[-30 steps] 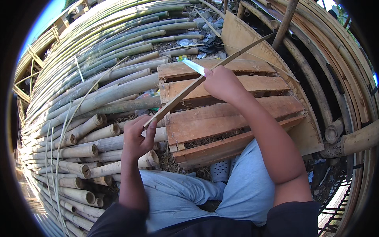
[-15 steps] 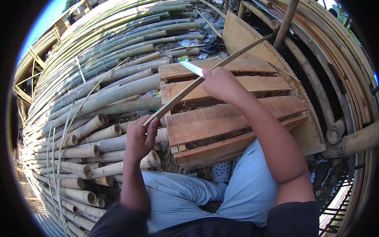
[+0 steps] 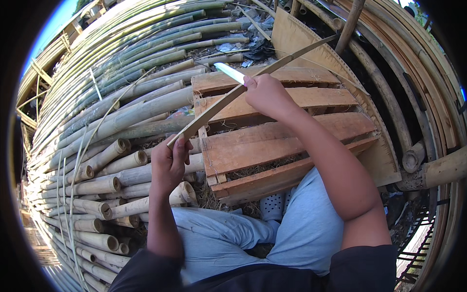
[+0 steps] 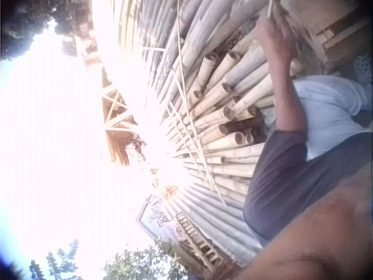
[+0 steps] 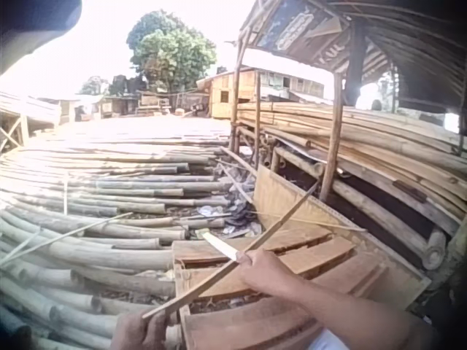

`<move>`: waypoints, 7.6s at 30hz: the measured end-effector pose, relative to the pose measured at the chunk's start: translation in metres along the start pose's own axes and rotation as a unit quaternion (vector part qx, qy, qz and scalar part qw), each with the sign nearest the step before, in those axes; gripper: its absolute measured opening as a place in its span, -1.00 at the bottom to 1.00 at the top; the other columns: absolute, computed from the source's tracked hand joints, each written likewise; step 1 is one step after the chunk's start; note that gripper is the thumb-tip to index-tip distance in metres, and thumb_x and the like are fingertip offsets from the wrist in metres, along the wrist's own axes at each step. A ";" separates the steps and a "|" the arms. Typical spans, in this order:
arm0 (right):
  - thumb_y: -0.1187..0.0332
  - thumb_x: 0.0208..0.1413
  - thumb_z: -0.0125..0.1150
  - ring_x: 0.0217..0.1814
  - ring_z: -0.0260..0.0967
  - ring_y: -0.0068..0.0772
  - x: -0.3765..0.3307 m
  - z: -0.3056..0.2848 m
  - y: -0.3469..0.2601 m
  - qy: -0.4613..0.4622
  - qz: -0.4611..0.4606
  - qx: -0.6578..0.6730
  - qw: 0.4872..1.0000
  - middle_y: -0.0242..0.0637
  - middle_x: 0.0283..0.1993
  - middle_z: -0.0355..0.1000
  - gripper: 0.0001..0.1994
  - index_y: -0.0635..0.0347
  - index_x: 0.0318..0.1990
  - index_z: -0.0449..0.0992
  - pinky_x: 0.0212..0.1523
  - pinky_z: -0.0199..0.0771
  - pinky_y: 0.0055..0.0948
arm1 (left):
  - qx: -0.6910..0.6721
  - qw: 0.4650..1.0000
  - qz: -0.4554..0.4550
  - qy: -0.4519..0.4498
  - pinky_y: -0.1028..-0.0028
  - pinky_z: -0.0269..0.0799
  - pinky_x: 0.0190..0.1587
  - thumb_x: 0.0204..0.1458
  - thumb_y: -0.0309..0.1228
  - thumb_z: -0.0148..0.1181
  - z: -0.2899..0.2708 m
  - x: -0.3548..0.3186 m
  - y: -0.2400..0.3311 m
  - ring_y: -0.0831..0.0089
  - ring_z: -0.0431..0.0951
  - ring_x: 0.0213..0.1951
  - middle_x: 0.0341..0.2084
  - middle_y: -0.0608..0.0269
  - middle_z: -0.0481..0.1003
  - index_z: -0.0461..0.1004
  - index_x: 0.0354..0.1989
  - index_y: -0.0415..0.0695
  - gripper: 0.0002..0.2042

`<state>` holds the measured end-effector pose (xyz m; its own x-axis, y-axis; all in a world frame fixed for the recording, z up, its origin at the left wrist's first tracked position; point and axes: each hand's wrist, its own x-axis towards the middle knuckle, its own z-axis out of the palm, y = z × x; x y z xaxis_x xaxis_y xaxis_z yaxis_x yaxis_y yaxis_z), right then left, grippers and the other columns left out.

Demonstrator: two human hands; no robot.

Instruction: The person is scraping and smoothing a bamboo strip using a small knife while sitting on a pile of bamboo poles.

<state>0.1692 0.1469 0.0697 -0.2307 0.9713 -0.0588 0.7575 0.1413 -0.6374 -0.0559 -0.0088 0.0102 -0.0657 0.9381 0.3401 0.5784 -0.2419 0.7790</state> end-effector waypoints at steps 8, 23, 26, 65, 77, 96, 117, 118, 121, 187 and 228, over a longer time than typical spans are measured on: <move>0.12 0.42 -0.14 -0.50 0.46 -0.18 0.014 0.008 0.021 0.150 0.013 -0.060 0.987 -0.08 -0.50 0.48 -0.53 0.38 -0.27 0.55 -0.41 0.45 -0.23 | -0.004 1.000 0.007 -0.005 0.49 0.27 -0.54 0.40 -0.27 -0.10 0.004 0.000 0.003 0.60 0.38 -0.64 -0.72 0.32 0.37 0.46 -0.43 -0.24 -0.62; 0.04 0.42 -0.15 -0.74 0.05 -0.52 0.001 0.003 0.004 -0.038 0.091 0.086 0.991 -0.43 -0.63 0.18 -0.56 0.23 -0.28 0.46 -0.70 0.08 -0.36 | 0.000 1.000 -0.020 -0.015 0.25 0.38 -0.42 0.32 -0.37 0.00 0.001 0.000 0.002 0.09 0.47 -0.56 -0.64 0.05 0.42 0.52 -0.34 -0.19 -0.77; 0.06 0.41 -0.12 -0.70 0.26 -0.38 0.003 -0.004 0.001 -0.046 0.050 0.017 0.998 -0.26 -0.57 0.35 -0.54 0.29 -0.32 0.51 -0.64 0.24 -0.27 | -0.012 1.000 -0.023 -0.008 0.24 0.38 -0.42 0.32 -0.37 -0.01 -0.001 -0.001 0.002 0.08 0.51 -0.55 -0.63 0.03 0.44 0.52 -0.33 -0.19 -0.77; 0.09 0.41 -0.17 -0.36 0.54 0.13 0.019 -0.015 0.025 0.083 0.047 -0.085 0.992 0.16 -0.42 0.53 -0.47 0.44 -0.29 0.57 -0.27 0.51 -0.04 | 0.031 0.998 -0.010 -0.051 0.11 0.40 -0.32 0.31 -0.36 -0.01 -0.003 0.000 0.015 -0.14 0.53 -0.40 -0.51 -0.11 0.50 0.49 -0.28 -0.21 -0.79; 0.11 0.41 -0.11 -0.37 0.51 0.12 -0.056 0.025 -0.043 -0.097 -0.105 -0.005 0.990 0.12 -0.47 0.49 -0.52 0.39 -0.24 0.58 -0.27 0.44 -0.06 | 0.020 0.998 -0.037 -0.048 0.11 0.40 -0.31 0.29 -0.40 -0.02 -0.004 -0.002 0.007 -0.14 0.51 -0.40 -0.50 -0.10 0.48 0.46 -0.30 -0.22 -0.81; -0.03 0.42 -0.19 -0.80 0.17 -0.41 0.000 0.000 -0.003 -0.049 0.056 0.058 0.996 -0.37 -0.69 0.22 -0.44 0.38 -0.26 0.51 -0.74 0.26 -0.35 | -0.012 0.998 -0.058 -0.037 0.17 0.44 -0.18 0.35 -0.37 -0.10 -0.004 -0.001 0.006 -0.13 0.46 -0.47 -0.60 -0.07 0.40 0.43 -0.38 -0.23 -0.72; -0.07 0.43 -0.20 -0.73 -0.09 -0.62 0.037 -0.030 0.046 0.036 0.168 0.133 0.976 -0.55 -0.65 0.03 -0.54 0.20 -0.19 0.36 -0.73 -0.02 -0.47 | -0.028 0.998 -0.044 -0.044 0.19 0.37 -0.35 0.36 -0.35 -0.11 -0.002 0.001 0.014 -0.01 0.44 -0.52 -0.63 -0.01 0.37 0.42 -0.38 -0.23 -0.71; -0.06 0.43 -0.20 -0.74 -0.08 -0.61 0.022 -0.015 0.028 0.001 0.143 0.127 0.982 -0.53 -0.65 0.05 -0.53 0.20 -0.21 0.37 -0.74 0.00 -0.47 | -0.030 0.997 -0.057 -0.043 0.20 0.39 -0.33 0.36 -0.34 -0.11 -0.001 0.000 0.013 -0.02 0.44 -0.52 -0.63 -0.02 0.37 0.42 -0.38 -0.24 -0.71; -0.06 0.43 -0.19 -0.76 -0.04 -0.60 -0.006 0.008 -0.010 -0.054 0.090 0.090 0.990 -0.50 -0.67 0.09 -0.52 0.22 -0.25 0.39 -0.77 0.04 -0.47 | -0.019 0.998 -0.049 -0.036 0.20 0.41 -0.31 0.36 -0.34 -0.11 -0.003 -0.001 0.001 -0.06 0.45 -0.51 -0.62 -0.04 0.39 0.42 -0.37 -0.24 -0.71; 0.04 0.45 -0.26 -0.69 -0.18 -0.71 0.025 -0.037 0.039 0.000 0.211 0.165 0.963 -0.58 -0.61 -0.04 -0.65 0.07 -0.27 0.28 -0.71 -0.18 -0.56 | -0.017 0.998 -0.019 -0.065 0.16 0.42 -0.21 0.32 -0.33 -0.03 0.004 0.001 0.021 -0.09 0.54 -0.33 -0.40 -0.08 0.53 0.54 -0.24 -0.21 -0.75; 0.04 0.44 -0.25 -0.70 0.20 -0.46 0.006 -0.012 0.010 0.012 0.166 0.116 0.979 -0.40 -0.63 0.22 -0.52 0.31 -0.19 0.44 -0.67 0.31 -0.37 | -0.034 0.999 -0.030 -0.028 0.23 0.38 -0.35 0.33 -0.37 -0.02 -0.001 0.001 0.012 0.06 0.49 -0.46 -0.49 -0.05 0.46 0.52 -0.21 -0.22 -0.79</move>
<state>0.1828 0.1566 0.0721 0.0210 0.9609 -0.2763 0.6290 -0.2275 -0.7433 -0.0499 -0.0110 0.0211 -0.0521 0.9632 0.2637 0.5183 -0.1996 0.8316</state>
